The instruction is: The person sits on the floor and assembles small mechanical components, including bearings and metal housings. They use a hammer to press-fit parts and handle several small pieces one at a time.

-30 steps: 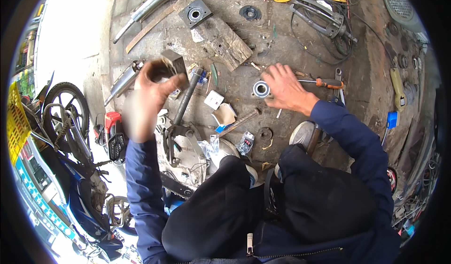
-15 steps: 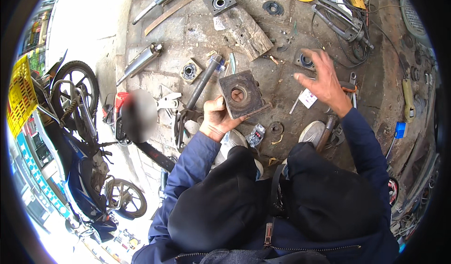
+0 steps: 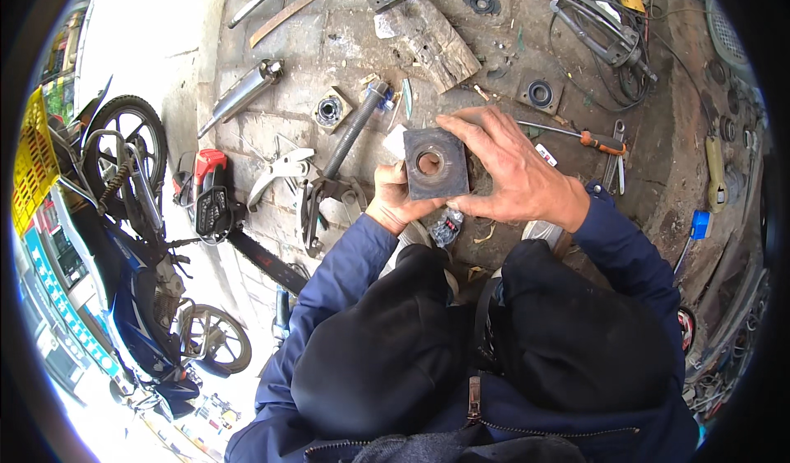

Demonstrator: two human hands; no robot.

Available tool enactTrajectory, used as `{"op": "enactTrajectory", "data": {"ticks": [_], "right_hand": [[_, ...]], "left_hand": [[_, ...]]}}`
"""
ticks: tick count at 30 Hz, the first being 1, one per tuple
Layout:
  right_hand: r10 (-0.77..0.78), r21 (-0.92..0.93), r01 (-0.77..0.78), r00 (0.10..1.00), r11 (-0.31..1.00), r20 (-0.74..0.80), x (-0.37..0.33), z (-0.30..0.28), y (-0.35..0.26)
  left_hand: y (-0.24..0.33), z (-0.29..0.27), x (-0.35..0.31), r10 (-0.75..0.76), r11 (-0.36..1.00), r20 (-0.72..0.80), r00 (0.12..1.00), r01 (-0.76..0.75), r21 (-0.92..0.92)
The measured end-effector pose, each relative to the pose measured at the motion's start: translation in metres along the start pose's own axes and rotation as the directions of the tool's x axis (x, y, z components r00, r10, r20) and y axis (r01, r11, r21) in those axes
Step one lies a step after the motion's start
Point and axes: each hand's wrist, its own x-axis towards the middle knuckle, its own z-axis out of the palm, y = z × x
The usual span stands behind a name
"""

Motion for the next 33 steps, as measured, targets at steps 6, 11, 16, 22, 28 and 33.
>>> {"op": "enactTrajectory", "data": {"ticks": [6,11,16,22,28,33], "right_hand": [[0.082,0.008,-0.082,0.997,0.997,0.003,-0.006,0.002,0.003],[0.111,0.017,-0.111,0.994,0.994,-0.004,-0.009,0.003,0.012],[0.387,0.365,-0.408,0.913,0.837,0.132,-0.019,-0.009,0.031],[0.58,0.844,-0.526,0.659,-0.1,0.479,-0.047,-0.009,0.056],[0.574,0.806,-0.481,0.571,-0.345,0.587,-0.058,0.003,0.068],[0.566,0.789,-0.515,0.56,-0.334,0.605,-0.059,0.007,0.067]], "left_hand": [[-0.003,-0.01,0.004,-0.039,0.999,0.021,0.999,0.04,-0.036],[-0.001,0.003,0.008,-0.032,0.998,-0.022,0.999,0.033,0.044],[-0.002,0.034,0.01,-0.181,0.981,-0.069,0.981,0.185,0.057],[0.01,0.04,0.017,-0.12,0.881,-0.355,0.927,0.264,0.392],[0.016,0.04,0.021,0.1,0.8,-0.358,0.929,0.139,0.584],[0.017,0.042,0.024,0.128,0.763,-0.341,0.931,0.127,0.633]]}}
